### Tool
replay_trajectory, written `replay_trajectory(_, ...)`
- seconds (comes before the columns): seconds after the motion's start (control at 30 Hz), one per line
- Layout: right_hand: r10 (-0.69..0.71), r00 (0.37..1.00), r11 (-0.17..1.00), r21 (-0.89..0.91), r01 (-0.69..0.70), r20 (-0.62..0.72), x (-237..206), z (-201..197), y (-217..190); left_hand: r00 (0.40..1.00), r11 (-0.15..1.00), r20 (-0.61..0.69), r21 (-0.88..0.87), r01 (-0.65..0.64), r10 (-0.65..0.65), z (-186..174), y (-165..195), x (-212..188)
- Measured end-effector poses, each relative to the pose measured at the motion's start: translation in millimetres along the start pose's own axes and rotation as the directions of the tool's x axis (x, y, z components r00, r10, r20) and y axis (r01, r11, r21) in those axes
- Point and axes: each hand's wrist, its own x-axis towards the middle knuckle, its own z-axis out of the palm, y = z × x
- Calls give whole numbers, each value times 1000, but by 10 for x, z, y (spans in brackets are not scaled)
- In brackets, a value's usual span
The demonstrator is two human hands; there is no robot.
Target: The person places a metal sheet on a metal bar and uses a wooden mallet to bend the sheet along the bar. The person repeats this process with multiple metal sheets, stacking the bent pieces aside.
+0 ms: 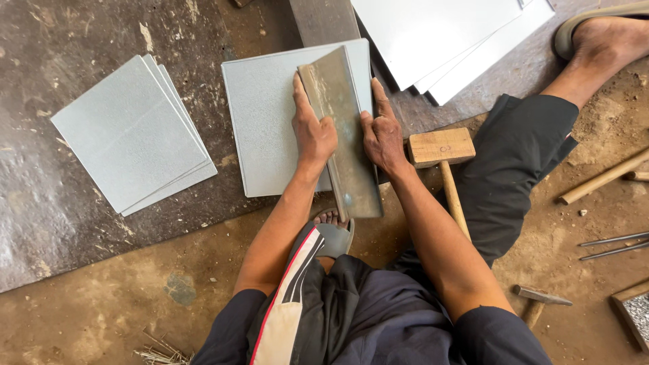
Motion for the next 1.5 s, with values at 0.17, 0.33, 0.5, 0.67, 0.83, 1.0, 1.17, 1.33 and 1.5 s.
replay_trajectory(0.17, 85, 996, 996, 25, -84, -19, 9, 56, 159, 999, 999, 24, -10, -33, 33, -149, 32, -133)
replay_trajectory(0.33, -48, 997, 993, 105, 55, -68, 21, 50, 205, 997, 1000, 73, -14, 19, -18, -43, 58, -82)
replay_trajectory(0.5, 32, 998, 998, -60, -28, 52, -9, -22, 64, 998, 995, 40, 95, -42, 38, 212, 100, 26)
replay_trajectory(0.67, 62, 986, 977, -211, -29, 154, 83, -38, 89, 953, 842, 12, 465, -272, 302, 288, 267, -2)
replay_trajectory(0.83, -311, 932, 926, -162, 341, 184, 6, -492, 254, 886, 696, 458, 660, -283, -74, 261, 517, 114)
replay_trajectory(1.0, 242, 970, 786, -583, -205, -14, -873, -1151, 211, 824, 505, 564, 727, -465, -52, 260, 600, 154)
replay_trajectory(1.17, 489, 871, 699, -620, -357, 50, -1283, -1288, 234, 860, 513, 507, 753, -412, -54, 307, 575, 167)
replay_trajectory(1.33, 522, 850, 630, -700, -335, 63, -1290, -1309, 337, 877, 500, 475, 778, -382, -69, 336, 622, 304)
replay_trajectory(1.5, 647, 761, 653, -557, -512, 59, -1267, -1375, 237, 878, 473, 478, 780, -409, -29, 342, 570, 298)
